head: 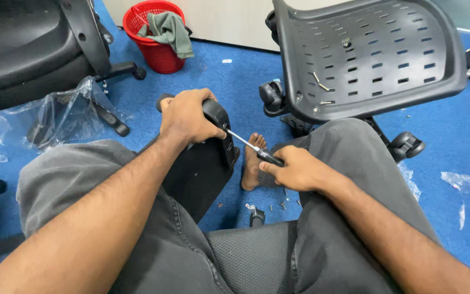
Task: The person uses a screwdriver to fasten screws into the back of a black office chair seat, securing a plastic frame to the seat cushion. The person repeatedly positions the frame and tightens multiple screws along the edge.
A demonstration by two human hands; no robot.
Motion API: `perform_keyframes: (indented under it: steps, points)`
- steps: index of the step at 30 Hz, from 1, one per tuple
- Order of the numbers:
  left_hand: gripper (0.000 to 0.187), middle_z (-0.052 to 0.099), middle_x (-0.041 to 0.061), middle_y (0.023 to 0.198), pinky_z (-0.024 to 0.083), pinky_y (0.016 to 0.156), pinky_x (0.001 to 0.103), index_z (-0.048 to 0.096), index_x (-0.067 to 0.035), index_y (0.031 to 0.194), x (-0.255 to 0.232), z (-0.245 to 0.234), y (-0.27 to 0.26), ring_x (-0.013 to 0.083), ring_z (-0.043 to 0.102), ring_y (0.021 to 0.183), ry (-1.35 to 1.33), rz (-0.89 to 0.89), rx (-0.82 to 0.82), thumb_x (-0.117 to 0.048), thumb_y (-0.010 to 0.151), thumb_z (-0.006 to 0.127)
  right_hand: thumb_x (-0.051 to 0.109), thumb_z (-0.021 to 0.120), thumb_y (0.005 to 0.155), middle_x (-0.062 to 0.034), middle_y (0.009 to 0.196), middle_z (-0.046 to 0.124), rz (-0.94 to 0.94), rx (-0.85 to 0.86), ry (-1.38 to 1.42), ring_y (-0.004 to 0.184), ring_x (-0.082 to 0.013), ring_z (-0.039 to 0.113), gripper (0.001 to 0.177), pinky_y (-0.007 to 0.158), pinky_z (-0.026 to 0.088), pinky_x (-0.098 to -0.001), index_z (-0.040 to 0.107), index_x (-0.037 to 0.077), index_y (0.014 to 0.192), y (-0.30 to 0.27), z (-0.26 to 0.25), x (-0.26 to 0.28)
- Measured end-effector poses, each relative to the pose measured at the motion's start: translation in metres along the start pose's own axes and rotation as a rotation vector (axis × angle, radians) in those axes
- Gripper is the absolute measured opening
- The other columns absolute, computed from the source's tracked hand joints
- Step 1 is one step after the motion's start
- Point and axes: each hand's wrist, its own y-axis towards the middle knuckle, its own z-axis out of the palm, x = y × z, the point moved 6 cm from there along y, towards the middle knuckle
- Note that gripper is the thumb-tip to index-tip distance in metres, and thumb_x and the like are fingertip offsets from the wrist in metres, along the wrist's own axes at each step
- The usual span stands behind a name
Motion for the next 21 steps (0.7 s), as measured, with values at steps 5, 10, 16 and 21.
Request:
perform_keyframes:
  steps: [5,10,16,21]
  points:
    - [0.061,0.072,0.009,0.102,0.038,0.099,0.049,0.073,-0.014,0.1,-0.006,-0.005,0.003,0.0301,0.065,0.107,-0.04,0.035,-0.071,-0.034,0.046,0.093,0.04,0.064,0.096,-0.0111,0.063,0.063,0.132,-0.015,0.117,0.05,-0.0204,0.057,0.048,0.049,0.048,-0.0367,0.069,-0.005,0.08,-0.001,-0.013,0.017]
    - [0.063,0.075,0.008,0.102,0.041,0.1,0.048,0.074,-0.016,0.104,0.018,-0.014,0.011,0.029,0.068,0.105,-0.08,-0.001,-0.001,-0.038,0.048,0.093,0.044,0.069,0.091,-0.0113,0.068,0.072,0.036,-0.009,-0.255,0.06,-0.0212,0.067,0.047,0.059,0.053,-0.037,0.073,-0.003,0.085,0.024,-0.02,0.044]
    - [0.069,0.075,0.01,0.103,0.043,0.101,0.046,0.074,-0.018,0.109,0.028,-0.013,0.009,0.0309,0.069,0.104,-0.05,-0.027,-0.01,-0.04,0.048,0.094,0.045,0.066,0.089,-0.0196,0.092,0.077,-0.052,-0.042,-0.272,0.088,-0.0292,0.076,0.047,0.081,0.057,-0.0414,0.076,0.001,0.104,0.029,-0.027,0.05]
    - [0.071,0.075,0.009,0.105,0.044,0.1,0.047,0.074,-0.019,0.111,0.019,-0.005,0.008,0.031,0.069,0.105,-0.014,0.002,-0.001,-0.043,0.048,0.095,0.041,0.067,0.089,-0.0193,0.097,0.079,-0.115,-0.122,-0.246,0.091,-0.0284,0.077,0.045,0.084,0.057,-0.0393,0.077,0.001,0.107,0.018,-0.036,0.036]
